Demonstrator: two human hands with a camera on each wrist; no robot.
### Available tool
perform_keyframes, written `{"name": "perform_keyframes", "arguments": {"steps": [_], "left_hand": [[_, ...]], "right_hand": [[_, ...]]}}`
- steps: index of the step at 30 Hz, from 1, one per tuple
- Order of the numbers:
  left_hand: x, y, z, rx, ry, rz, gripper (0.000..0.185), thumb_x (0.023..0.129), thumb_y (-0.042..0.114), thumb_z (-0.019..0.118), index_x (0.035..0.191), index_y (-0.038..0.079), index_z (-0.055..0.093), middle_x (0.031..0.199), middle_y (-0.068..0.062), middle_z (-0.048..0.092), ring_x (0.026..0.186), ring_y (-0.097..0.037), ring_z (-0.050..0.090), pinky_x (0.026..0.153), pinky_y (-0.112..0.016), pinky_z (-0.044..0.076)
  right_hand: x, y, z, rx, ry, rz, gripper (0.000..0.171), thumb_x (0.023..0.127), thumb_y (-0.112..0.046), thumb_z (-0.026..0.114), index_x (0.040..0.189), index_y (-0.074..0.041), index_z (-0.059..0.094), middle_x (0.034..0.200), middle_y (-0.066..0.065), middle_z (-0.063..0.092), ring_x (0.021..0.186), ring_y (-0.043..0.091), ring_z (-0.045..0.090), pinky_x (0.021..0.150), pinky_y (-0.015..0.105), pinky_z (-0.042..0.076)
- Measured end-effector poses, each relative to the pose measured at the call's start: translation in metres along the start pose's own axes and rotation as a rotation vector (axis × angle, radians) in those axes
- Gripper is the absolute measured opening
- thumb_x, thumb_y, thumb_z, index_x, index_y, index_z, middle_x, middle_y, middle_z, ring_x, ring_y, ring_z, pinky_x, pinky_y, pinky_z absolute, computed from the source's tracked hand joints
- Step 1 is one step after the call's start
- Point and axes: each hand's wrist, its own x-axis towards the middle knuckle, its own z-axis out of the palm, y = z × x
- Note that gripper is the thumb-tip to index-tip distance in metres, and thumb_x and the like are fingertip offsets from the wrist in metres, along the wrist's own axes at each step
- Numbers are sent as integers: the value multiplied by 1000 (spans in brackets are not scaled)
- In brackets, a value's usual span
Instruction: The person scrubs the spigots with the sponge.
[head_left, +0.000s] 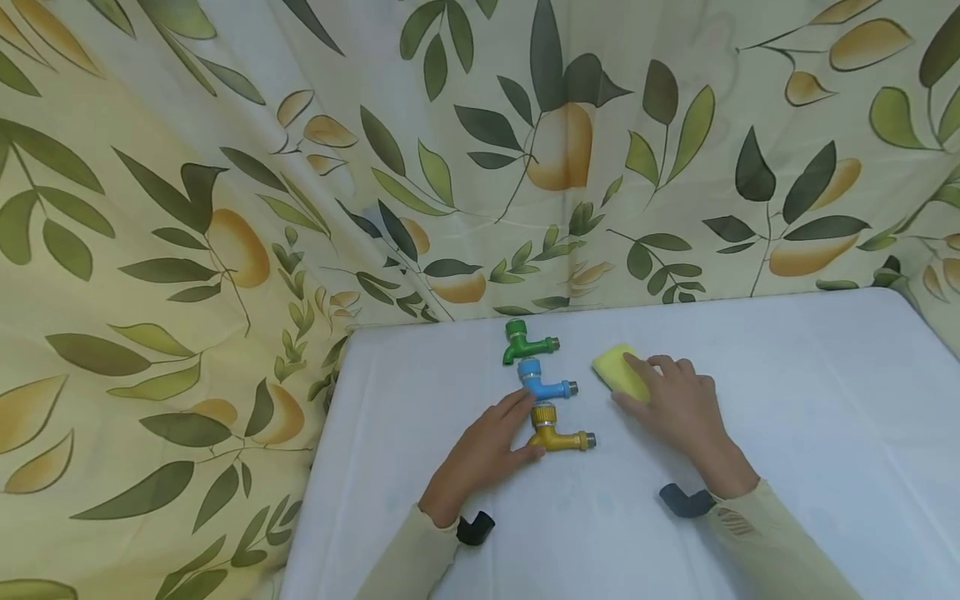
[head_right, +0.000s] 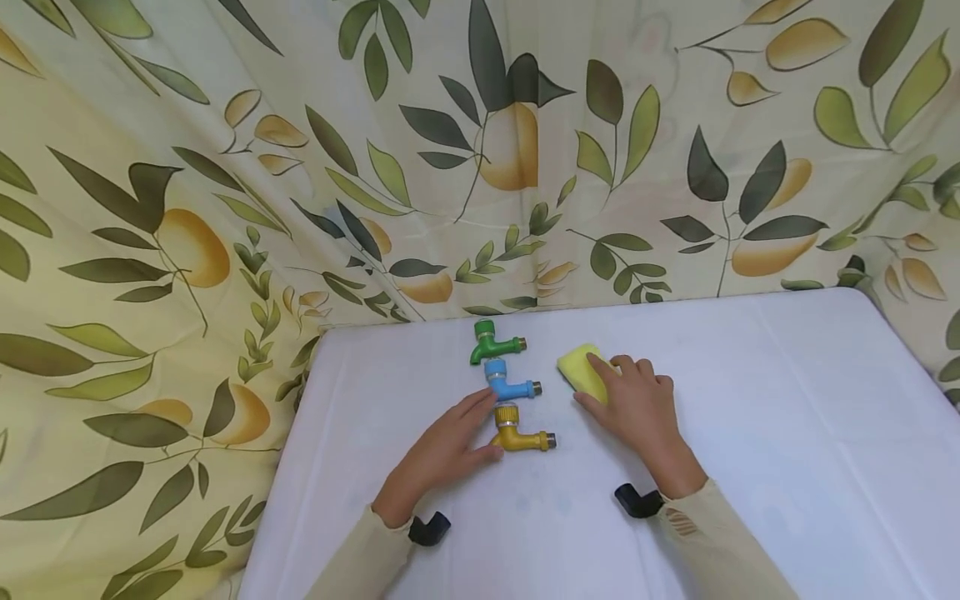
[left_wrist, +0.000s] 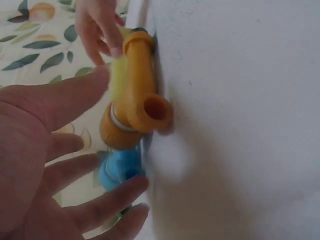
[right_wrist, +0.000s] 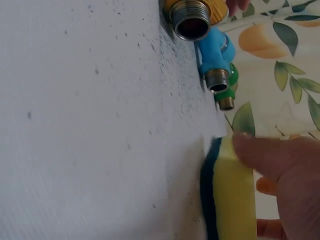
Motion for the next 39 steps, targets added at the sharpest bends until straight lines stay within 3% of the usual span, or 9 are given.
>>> {"name": "perform_keyframes", "arguments": {"steps": [6,11,13,17,20,25,30,35,39], "left_hand": [[12,7,-3,-42,-102,23,102,83,30,87,163,22,25,169,8,25,154,-14,31,121,-34,36],[17,8,2,-42,-127,40,108,78,17,90,163,21,24,168,7,26,152,-15,34,120,-31,37],[18,7,3,-43,-132,43,108,78,15,90,163,20,25,168,5,28,147,-15,41,117,-29,41],[20,6,4,-66,-113,56,104,79,12,89,162,15,28,161,0,38,120,-12,59,99,-20,51],[20,5,3,-80,-78,76,100,78,13,89,160,10,31,154,-2,44,111,-11,59,94,-19,52],[18,4,5,-85,-29,72,94,74,24,88,154,9,41,146,-3,45,131,-16,47,109,-26,47],[16,6,3,-199,33,68,93,72,27,88,151,8,43,144,-4,46,121,-17,54,102,-26,52],[20,8,1,-267,193,144,94,72,25,90,150,5,40,142,-7,52,114,-18,60,95,-28,56],[23,9,1,-320,330,191,93,69,20,92,147,5,42,141,-10,52,123,-22,59,100,-38,56]], "right_hand": [[3,-5,-2,5,-3,-6,63,94,-44,67,146,-11,54,130,29,58,109,50,55,78,65,48],[-2,-6,-7,7,1,5,62,94,-43,68,145,-13,55,128,30,59,105,51,59,73,61,50],[-5,-5,-10,31,12,12,62,93,-43,69,145,-12,55,128,31,59,103,50,59,69,58,50],[-13,-7,-16,123,22,26,62,92,-39,69,145,-10,55,127,32,58,100,46,59,65,49,48],[-17,-9,-21,184,16,32,64,93,-38,69,147,-8,53,127,32,58,97,41,58,66,45,47],[-24,-15,-29,231,-18,30,69,96,-43,66,149,-3,48,126,28,59,93,32,56,67,36,42],[-30,-25,-34,283,-34,35,68,96,-45,66,151,-8,48,123,23,59,92,29,53,67,32,39],[-35,-42,-33,333,-10,4,61,96,-39,68,150,-16,52,127,18,57,97,28,53,71,33,41],[-39,-53,-31,318,125,-129,54,90,-32,74,141,-20,61,125,17,59,99,28,54,69,35,44]]}}
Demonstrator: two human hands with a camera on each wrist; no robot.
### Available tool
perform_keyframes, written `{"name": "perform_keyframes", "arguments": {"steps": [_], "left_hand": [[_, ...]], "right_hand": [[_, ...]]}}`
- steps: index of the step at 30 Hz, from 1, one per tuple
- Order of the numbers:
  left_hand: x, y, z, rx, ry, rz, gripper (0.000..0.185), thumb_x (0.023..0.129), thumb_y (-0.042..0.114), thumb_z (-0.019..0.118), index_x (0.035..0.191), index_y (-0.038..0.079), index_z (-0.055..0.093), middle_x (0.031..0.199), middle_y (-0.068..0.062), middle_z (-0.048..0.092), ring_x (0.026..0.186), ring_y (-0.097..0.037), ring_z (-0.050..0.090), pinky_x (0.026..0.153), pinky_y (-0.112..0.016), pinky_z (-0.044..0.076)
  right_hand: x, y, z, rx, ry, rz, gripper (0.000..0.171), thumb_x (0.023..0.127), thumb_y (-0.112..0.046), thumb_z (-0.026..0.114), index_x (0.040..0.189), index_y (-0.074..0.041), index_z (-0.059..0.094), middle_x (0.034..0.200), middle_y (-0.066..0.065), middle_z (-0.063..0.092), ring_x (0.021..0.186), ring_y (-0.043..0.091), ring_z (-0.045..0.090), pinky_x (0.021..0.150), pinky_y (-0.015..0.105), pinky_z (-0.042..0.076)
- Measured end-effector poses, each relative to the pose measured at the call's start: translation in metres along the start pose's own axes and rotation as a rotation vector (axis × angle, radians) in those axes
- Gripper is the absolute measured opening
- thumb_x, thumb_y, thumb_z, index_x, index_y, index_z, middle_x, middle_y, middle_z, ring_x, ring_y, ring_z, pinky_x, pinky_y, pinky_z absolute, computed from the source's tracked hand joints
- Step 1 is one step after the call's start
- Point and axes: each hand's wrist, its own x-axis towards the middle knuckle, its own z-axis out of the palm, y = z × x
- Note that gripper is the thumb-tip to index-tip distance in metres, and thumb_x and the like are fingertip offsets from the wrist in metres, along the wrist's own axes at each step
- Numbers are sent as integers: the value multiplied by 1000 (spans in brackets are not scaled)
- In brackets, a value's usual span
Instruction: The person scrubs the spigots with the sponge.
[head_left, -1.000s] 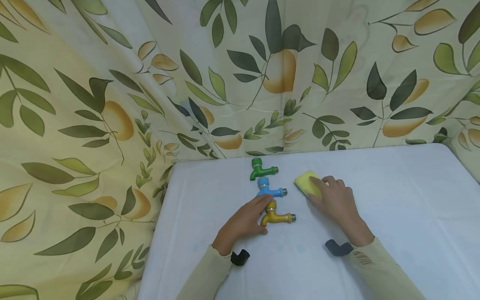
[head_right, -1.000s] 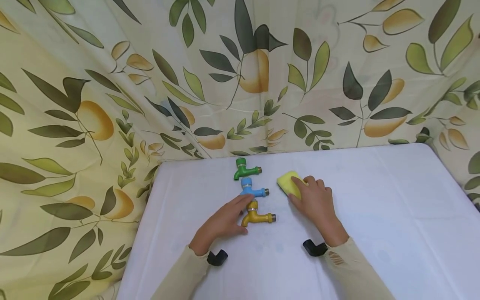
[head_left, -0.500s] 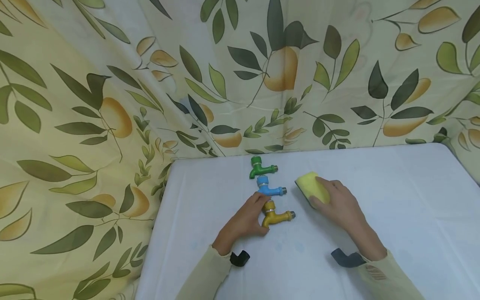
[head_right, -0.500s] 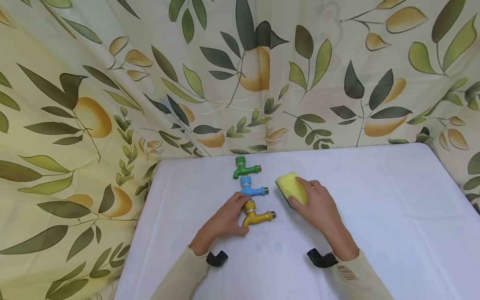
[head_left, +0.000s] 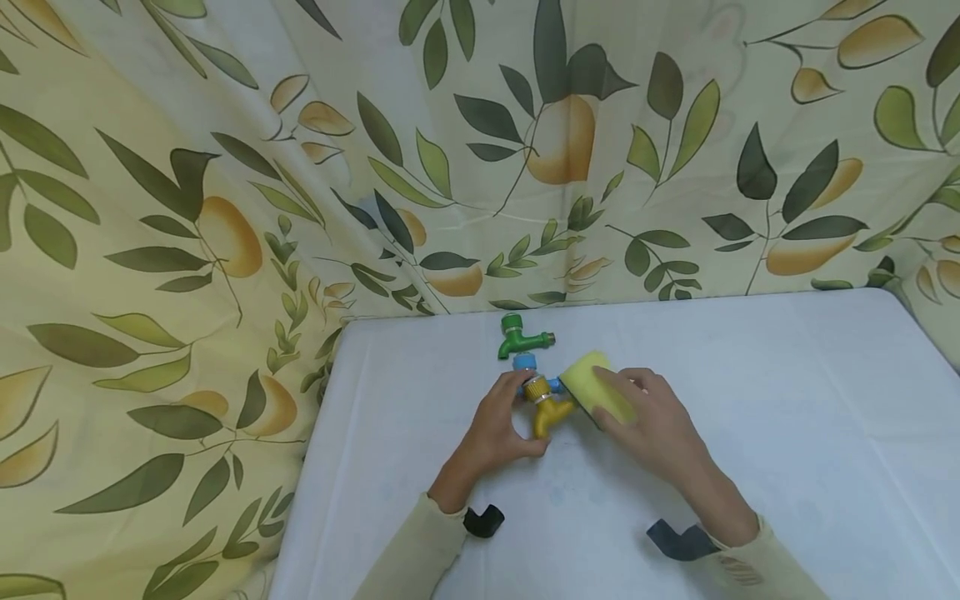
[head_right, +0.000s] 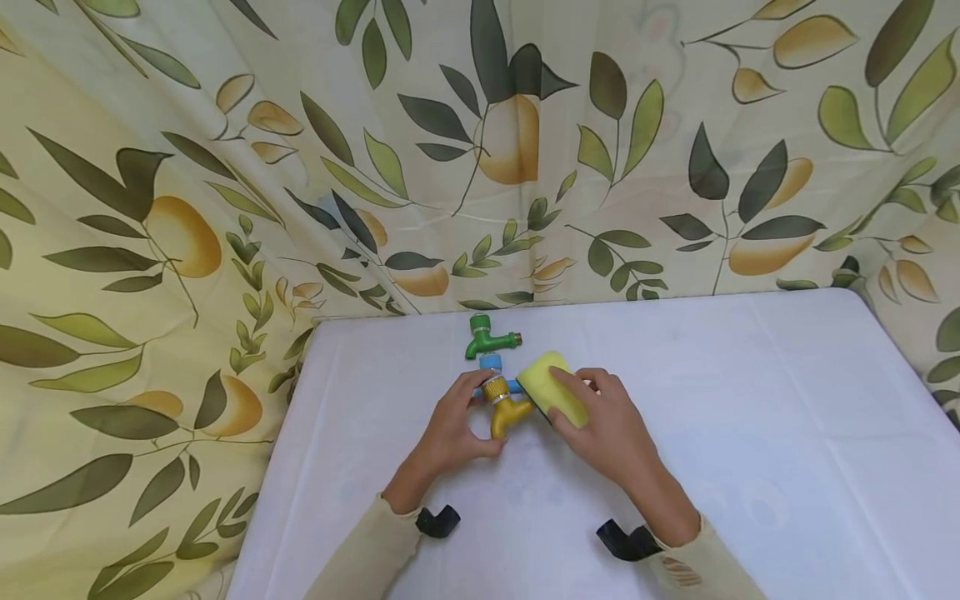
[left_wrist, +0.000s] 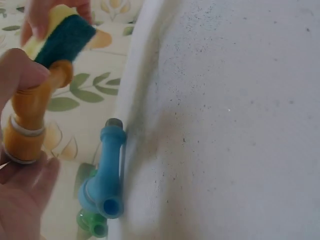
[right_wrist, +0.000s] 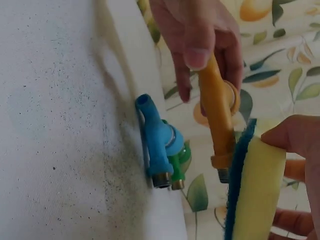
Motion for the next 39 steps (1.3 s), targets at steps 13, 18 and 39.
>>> {"name": "perform_keyframes", "arguments": {"steps": [13,18,39], "left_hand": [[8,13,-3,14,186,164,94,64,21,95,143,5,47,140,-12,55,124,-23,60,101,-43,56],[10,20,-12,44,231,207,97,63,23,96,144,5,46,140,-11,55,123,-22,60,100,-40,57],[10,40,-25,41,211,260,99,63,24,96,145,4,46,142,-11,53,122,-20,59,103,-25,53]], "right_hand": [[-2,-20,10,-59,283,-285,50,81,-34,82,125,-12,71,111,18,65,96,31,60,68,43,54],[2,-23,1,-50,363,-228,51,80,-27,82,126,-9,69,108,19,63,94,31,58,66,43,52],[-2,-34,-16,-53,378,-295,47,87,-40,75,122,-10,72,105,16,65,88,27,59,63,41,49]]}}
